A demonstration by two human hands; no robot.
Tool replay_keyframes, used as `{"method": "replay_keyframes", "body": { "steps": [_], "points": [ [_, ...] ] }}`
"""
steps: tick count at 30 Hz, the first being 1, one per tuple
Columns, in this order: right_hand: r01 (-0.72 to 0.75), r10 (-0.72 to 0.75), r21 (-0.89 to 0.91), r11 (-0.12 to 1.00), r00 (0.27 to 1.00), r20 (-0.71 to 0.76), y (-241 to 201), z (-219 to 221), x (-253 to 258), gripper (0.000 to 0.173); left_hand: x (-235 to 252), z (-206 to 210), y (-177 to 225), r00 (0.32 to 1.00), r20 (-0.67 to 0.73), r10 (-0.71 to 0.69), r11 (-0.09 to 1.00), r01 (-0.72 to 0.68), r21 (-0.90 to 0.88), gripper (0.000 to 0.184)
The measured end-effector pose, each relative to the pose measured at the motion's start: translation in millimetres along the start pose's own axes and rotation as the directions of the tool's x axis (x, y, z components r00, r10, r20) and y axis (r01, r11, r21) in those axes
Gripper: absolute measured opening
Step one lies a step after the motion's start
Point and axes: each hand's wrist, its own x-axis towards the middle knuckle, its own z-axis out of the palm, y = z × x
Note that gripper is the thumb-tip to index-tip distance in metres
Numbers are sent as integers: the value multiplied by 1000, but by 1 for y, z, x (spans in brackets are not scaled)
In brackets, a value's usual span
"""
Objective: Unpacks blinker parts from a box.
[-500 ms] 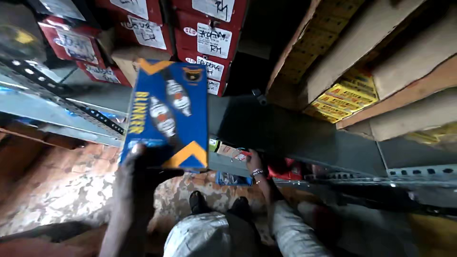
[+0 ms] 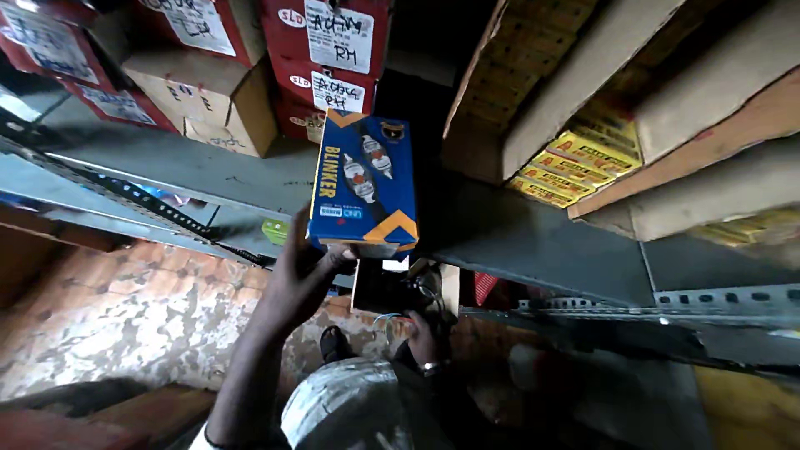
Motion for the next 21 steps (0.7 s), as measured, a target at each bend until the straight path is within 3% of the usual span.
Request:
{"method": "replay_keyframes", "body": {
  "steps": [5,8,12,15,18,20,21],
  "points": [
    [147,-149,-36,989,986,-68,5,-2,-10,26,0,22,-19,986,-88,144,987,-136,86,71],
    [173,-177,-76,982,983,-41,4,-8,-9,24,0,56,-16,976,-183,118,955,-61,290,75],
    [230,-236,-98,968,970,-56,4,-15,-7,23,16,101,6,982,-188,4,751,121,650,79],
    [219,-218,-95,971,976,21,8,-17,-3,24,32,115,26,975,-186,-123,613,223,758,74],
    [224,-219,-69,972,973,75,12,-19,-1,26,33,90,29,983,3,-185,734,137,665,70],
    [245,-235,-68,967,964,126,16,-21,1,27,19,59,15,991,126,-44,833,-33,552,64],
    [250,-236,-77,965,960,151,17,-23,2,29,9,44,3,991,121,59,829,-116,547,56]
  ]
}}
